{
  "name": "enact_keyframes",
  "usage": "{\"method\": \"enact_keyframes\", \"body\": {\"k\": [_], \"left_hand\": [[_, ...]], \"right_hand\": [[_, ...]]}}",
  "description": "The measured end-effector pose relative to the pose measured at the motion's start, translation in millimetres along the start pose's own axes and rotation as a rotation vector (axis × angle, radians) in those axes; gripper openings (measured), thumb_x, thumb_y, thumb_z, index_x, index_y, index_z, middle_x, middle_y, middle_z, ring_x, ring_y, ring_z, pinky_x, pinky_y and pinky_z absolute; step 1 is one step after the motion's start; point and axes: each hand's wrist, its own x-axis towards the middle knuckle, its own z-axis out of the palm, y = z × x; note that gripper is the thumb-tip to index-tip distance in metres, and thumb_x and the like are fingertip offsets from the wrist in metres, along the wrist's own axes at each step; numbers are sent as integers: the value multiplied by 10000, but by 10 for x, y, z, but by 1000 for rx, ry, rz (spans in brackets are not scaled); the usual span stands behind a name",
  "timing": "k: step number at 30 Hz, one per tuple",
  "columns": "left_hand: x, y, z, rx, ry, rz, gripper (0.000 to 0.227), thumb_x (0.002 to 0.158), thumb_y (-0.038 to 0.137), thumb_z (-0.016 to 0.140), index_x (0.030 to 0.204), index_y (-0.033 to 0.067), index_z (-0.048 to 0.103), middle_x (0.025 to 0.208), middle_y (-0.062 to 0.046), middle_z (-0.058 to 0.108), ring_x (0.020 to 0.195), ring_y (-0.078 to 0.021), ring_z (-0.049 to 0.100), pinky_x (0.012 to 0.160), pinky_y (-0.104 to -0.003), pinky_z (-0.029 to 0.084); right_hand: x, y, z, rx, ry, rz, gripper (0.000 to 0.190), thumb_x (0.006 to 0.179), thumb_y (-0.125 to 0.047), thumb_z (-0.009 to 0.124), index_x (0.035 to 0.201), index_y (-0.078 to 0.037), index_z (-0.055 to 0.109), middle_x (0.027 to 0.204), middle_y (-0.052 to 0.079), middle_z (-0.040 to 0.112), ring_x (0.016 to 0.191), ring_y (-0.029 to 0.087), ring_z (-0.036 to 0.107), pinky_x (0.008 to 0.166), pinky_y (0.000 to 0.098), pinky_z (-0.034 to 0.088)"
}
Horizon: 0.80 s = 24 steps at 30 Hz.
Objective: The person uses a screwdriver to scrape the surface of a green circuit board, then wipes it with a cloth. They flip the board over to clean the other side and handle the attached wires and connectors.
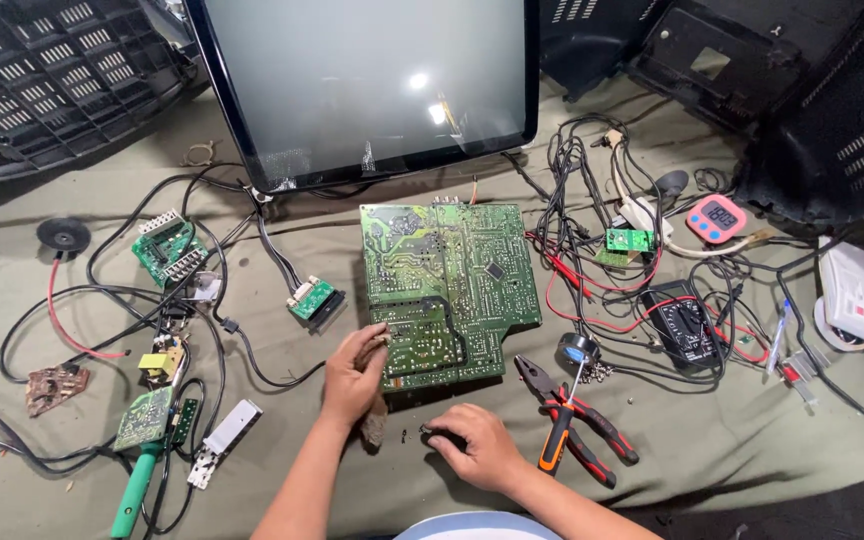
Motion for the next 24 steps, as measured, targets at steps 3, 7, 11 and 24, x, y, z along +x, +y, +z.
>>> {"method": "enact_keyframes", "body": {"k": [3, 7, 11, 24], "left_hand": [[-33, -156, 39, 53, 126, 66, 305, 911, 7, 666, 1193, 87, 750, 1118, -107, 785, 1028, -182, 771, 944, -305, 622], [62, -207, -35, -17, 246, -152, 170, 974, 97, 646, 1091, 129, 764, 1133, -39, 787, 1103, -158, 718, 1030, -313, 550], [22, 89, -101, -532, 648, -361, 170, 1027, 173, 617, 1161, 88, 680, 1015, -122, 721, 787, -206, 689, 644, -318, 569], [-644, 910, 379, 166, -86, 503, 712, 1029, 728, 367, 1544, 244, 455, 1688, -204, 294, 1594, -380, 260, 1279, -623, 182]], "right_hand": [[-5, 6, 7, -2, 8, 2, 180, 928, -243, 705, 1017, -94, 754, 887, 60, 751, 791, 271, 694, 734, 395, 534], [-17, 19, 16, 4, 9, 20, 203, 941, -258, 685, 1028, -90, 758, 911, 59, 762, 814, 271, 702, 750, 393, 538], [-20, 4, -6, 22, 26, 4, 183, 951, -234, 678, 1045, -98, 755, 910, 58, 751, 829, 267, 699, 761, 394, 538], [-15, -152, -274, 351, 7, 166, 453, 979, -306, 639, 1380, -98, 599, 1157, 105, 637, 1057, 239, 628, 956, 362, 486]]}}
